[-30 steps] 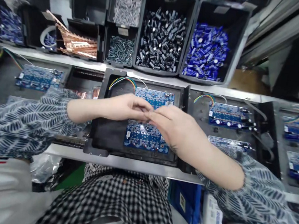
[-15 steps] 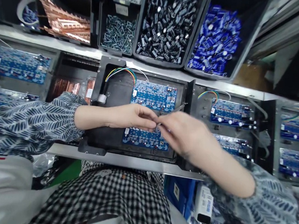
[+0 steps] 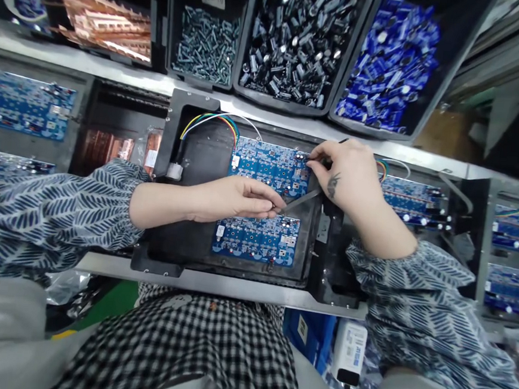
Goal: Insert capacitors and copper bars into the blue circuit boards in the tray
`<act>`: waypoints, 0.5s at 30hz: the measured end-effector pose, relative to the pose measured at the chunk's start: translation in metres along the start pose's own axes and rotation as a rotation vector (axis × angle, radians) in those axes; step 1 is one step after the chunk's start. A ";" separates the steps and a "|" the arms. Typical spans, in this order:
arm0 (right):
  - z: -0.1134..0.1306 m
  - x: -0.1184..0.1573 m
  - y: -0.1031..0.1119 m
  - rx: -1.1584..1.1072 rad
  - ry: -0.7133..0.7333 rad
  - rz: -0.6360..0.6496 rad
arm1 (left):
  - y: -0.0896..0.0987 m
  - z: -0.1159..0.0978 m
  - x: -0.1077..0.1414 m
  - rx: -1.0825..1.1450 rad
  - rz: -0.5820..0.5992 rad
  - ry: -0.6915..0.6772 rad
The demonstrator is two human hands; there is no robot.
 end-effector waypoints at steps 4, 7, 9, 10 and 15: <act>-0.001 -0.004 0.001 0.019 -0.125 0.074 | 0.000 0.001 -0.003 0.035 0.019 0.017; 0.000 -0.006 0.002 0.030 -0.217 0.141 | 0.003 -0.001 -0.003 0.035 -0.016 -0.011; 0.003 -0.008 0.003 0.030 -0.238 0.180 | 0.005 -0.002 -0.004 0.013 -0.043 -0.027; 0.004 -0.009 0.004 0.029 -0.242 0.197 | 0.006 -0.002 -0.004 -0.003 -0.047 -0.038; 0.005 -0.009 0.003 0.029 -0.282 0.236 | 0.008 -0.004 -0.010 -0.066 -0.012 -0.105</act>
Point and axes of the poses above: each hand's wrist, its own x-axis away from the middle knuckle, its own y-axis out of the back of the hand, z = x × y, the point moved 8 cm from there along -x, towards the middle knuckle, and after that the axes turned 15 degrees about y, right-handed, at the moved point
